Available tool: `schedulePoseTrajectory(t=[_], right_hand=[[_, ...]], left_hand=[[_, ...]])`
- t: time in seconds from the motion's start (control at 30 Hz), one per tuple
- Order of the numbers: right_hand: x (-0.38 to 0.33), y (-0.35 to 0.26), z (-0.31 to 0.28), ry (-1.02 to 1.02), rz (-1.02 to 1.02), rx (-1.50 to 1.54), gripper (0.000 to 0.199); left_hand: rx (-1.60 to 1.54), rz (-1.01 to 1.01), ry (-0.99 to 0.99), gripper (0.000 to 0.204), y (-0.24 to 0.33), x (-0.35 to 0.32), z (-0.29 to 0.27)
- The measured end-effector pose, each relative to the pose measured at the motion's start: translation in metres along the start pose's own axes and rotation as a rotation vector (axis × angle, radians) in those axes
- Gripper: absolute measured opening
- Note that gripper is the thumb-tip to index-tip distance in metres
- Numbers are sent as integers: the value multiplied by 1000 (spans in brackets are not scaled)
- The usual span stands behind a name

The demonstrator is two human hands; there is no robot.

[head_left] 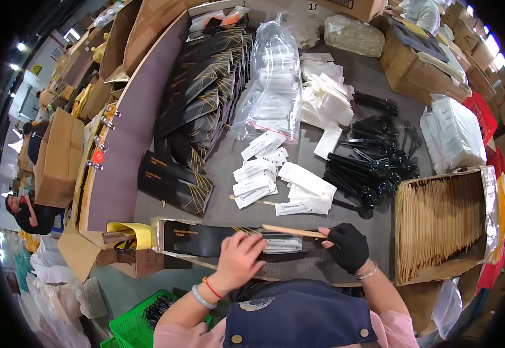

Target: Picking up small white paper items and placing them into a container at a packaging station using a tool.

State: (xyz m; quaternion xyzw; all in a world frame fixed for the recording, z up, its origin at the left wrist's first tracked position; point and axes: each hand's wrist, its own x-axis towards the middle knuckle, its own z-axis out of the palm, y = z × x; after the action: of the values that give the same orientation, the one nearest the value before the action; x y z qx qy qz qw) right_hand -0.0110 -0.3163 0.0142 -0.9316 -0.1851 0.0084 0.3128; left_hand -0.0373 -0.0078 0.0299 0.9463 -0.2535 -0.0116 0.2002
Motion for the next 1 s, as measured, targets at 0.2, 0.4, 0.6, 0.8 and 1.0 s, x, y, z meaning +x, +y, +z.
schedulePoseTrajectory(t=[0.2, 0.4, 0.6, 0.8, 1.0], right_hand=[[-2, 19, 15, -155, -146, -41, 29], [0, 6, 35, -31, -127, 154, 22], [-7, -1, 49, 12, 216, 374, 12], [13, -37, 48, -65, 80, 475, 39], [16, -31, 27, -73, -101, -157, 59]], left_hand=[[-59, -9, -49, 77, -19, 16, 5], [-51, 34, -72, 70, 5, 40, 14], [-50, 54, -65, 71, 11, 46, 23], [-16, 146, -169, 72, 8, 53, 9], [59, 260, -287, 33, 11, 65, -2]])
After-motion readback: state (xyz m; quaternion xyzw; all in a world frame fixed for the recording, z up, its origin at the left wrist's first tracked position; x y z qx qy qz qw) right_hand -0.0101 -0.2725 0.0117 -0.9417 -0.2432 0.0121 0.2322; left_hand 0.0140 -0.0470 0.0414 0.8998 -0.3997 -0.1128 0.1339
